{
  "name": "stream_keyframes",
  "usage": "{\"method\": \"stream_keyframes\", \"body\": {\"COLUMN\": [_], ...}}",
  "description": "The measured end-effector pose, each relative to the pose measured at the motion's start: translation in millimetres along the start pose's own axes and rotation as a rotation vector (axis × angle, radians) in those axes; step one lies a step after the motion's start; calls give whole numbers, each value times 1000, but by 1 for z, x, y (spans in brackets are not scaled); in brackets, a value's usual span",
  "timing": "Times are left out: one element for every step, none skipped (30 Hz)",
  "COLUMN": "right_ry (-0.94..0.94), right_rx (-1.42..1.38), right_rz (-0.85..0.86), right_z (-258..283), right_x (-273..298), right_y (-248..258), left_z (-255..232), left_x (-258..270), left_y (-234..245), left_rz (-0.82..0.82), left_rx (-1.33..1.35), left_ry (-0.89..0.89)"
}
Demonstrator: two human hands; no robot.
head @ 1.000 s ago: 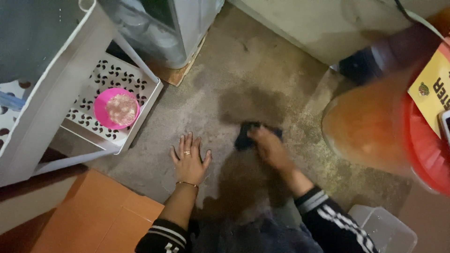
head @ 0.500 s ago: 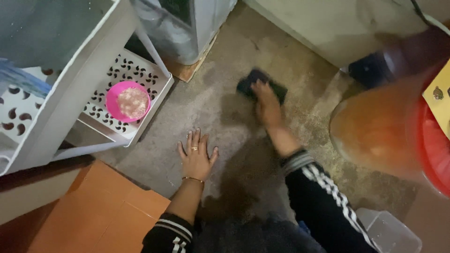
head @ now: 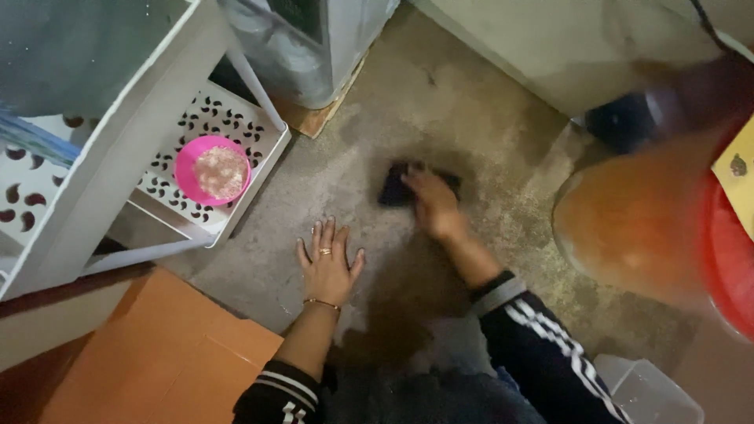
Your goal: The person kneels on the floor and wipes a concrete surface with a dark cloth. They briefly move a white plastic storage rack to access the area behind it, then continue wiping the floor. The person also briefly touches a red bucket before resuming wiping.
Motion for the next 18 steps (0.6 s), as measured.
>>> {"method": "stream_keyframes", "body": {"right_ry": [3,-19,-42,-39,-52,-64,-62,-78,-95,-93,-60,-28,-26,26,79,81,10,-62], "right_rx": [-3,-62,-119,-122,-46,30,28,48,68,67,-9,-85,-85,-50,-17,-20,-115,-208], "right_rz": [-2,-69,-136,-138,-193,-248,-245,-275,-306,-304,-233,-162,-160,-225,-292,-290,-151,-11], "right_z": [-3,-8,-13,-23,-33,-42,-39,-35,-32,-13,5,23,37,54,72,86,94,103], "right_x": [-26,-51,-75,-92,-107,-122,-124,-124,-124,-108,-95,-82,-59,-35,-12,15,38,63], "right_y": [5,14,23,16,13,9,8,8,9,17,23,29,22,17,12,15,11,7], "left_z": [-2,-3,-4,-2,-2,-1,0,1,1,1,0,0,1,1,3,2,3,3], "left_x": [0,0,0,-1,-1,0,-1,-1,-1,1,1,1,1,1,1,2,1,0], "left_y": [4,6,8,5,4,2,0,0,0,-1,-1,0,-2,-3,-4,-4,-4,-5], "left_rz": [-1,30,62,61,29,-2,-2,-30,-60,-60,-66,-73,-73,-88,-102,-102,-84,-66], "left_rx": [-3,-13,-22,-25,-26,-28,-26,-22,-18,-16,-15,-13,-12,-19,-28,-28,-24,-19], "left_ry": [3,17,30,33,19,6,10,0,-12,-8,-17,-27,-25,-33,-40,-36,-33,-30]}}
Point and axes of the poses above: each hand's wrist, its own x-axis away from the middle knuckle, its own y-axis out of the back of the hand, z = x × y, the point moved 5 cm from there along -x, towards the middle knuckle, and after that the axes turned 13 degrees about z, right-handed, at the moved point
